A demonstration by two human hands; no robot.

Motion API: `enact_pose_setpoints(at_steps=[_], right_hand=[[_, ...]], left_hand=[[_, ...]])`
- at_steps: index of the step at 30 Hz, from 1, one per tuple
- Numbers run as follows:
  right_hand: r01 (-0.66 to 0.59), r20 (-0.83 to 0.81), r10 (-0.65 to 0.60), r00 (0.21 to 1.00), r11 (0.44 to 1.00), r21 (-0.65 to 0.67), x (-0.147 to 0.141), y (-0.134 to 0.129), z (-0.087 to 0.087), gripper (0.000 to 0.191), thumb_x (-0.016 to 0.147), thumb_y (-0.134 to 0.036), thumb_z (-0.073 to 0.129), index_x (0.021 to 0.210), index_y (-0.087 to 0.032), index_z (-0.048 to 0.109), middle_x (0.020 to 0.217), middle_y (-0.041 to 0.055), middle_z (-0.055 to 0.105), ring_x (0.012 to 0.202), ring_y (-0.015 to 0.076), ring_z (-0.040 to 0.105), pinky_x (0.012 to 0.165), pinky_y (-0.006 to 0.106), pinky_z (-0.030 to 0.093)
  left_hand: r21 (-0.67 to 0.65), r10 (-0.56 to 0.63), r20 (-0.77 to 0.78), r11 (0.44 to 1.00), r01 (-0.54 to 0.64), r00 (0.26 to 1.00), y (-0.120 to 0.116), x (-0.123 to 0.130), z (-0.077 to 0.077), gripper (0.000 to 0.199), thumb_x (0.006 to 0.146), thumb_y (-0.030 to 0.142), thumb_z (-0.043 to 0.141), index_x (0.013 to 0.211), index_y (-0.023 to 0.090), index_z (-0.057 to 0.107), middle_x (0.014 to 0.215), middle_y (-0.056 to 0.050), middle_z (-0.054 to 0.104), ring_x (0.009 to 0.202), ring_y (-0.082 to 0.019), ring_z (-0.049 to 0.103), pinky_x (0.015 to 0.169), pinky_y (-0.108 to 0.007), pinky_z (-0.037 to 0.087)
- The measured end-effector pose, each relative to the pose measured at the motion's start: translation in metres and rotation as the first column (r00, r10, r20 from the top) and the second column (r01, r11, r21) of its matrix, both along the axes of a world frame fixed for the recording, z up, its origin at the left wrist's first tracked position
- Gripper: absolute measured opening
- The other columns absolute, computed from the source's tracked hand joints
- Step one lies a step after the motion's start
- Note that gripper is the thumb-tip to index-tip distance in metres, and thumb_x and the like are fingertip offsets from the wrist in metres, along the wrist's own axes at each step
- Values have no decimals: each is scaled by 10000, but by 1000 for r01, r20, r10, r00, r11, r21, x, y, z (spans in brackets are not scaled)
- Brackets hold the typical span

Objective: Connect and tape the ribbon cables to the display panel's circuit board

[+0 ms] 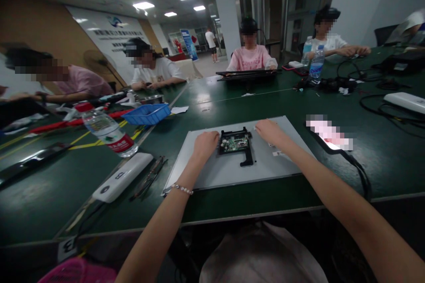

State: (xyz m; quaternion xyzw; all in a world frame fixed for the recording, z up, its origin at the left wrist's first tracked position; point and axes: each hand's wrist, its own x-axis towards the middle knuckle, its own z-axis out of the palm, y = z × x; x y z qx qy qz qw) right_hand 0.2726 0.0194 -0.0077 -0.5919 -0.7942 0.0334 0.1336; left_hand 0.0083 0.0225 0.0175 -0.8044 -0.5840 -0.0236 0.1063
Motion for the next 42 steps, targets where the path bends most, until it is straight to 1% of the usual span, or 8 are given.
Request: enact_pose_setpoints(at_steps=[4,7,12,15,18,23,33,42], right_hand=[[-23,-108,31,994,997,69,8,-1,0,313,927,-201,448,1112,-113,684,1176,146,661,1094,255,603,954,340,434],[-17,-152,35,988,993,119,13,0,2,315,908,-181,449,1108,-112,682,1174,137,660,1097,245,598,970,346,433],[-2,-170,22,985,993,120,17,-1,-1,289,899,-186,468,1070,-122,692,1135,130,673,1076,241,605,979,353,434],[15,-162,4,987,994,113,17,-1,-3,286,897,-177,466,1063,-122,693,1130,132,674,1074,239,604,977,354,433],[10,-144,9,990,991,133,14,-4,-2,296,897,-161,455,1067,-112,692,1136,137,671,1076,240,601,970,348,433],[-36,-131,55,990,989,146,7,-7,-1,303,909,-166,444,1087,-103,681,1134,133,669,1064,242,601,943,341,440],[-37,-84,44,995,995,87,2,-5,-8,307,935,-191,445,1158,-125,646,1200,133,645,1116,236,579,976,341,421],[-44,-18,48,999,986,160,-7,-8,-11,327,926,-153,413,1149,-110,648,1199,137,634,1119,246,566,968,350,425]], left_hand=[[16,-10,1,1000,10,1000,0,0,0,353,924,238,365,896,132,701,903,-161,705,900,-272,668,787,-353,481],[39,0,5,999,0,1000,1,-3,1,368,924,233,352,902,130,704,883,-156,708,875,-265,671,779,-348,484],[79,0,44,997,-4,999,8,-14,1,334,878,155,405,1053,163,689,990,-124,712,946,-245,658,815,-324,484],[65,-53,56,997,49,997,10,-18,2,325,867,147,437,1067,182,692,1062,-104,701,1007,-229,639,854,-301,474],[36,-94,69,995,92,993,9,-17,2,278,889,231,478,1055,186,696,1067,-100,697,1016,-226,631,861,-288,469],[11,-30,88,1000,29,996,9,-12,-2,331,915,402,491,1031,174,700,1017,-118,701,989,-233,632,848,-284,461],[9,3,58,1000,-3,998,12,-9,-5,274,910,233,462,970,174,723,1003,-128,701,1008,-224,630,868,-284,451],[111,-86,126,991,72,988,12,-12,-2,267,910,263,479,1042,178,696,1065,-107,682,1022,-220,609,898,-299,439]])
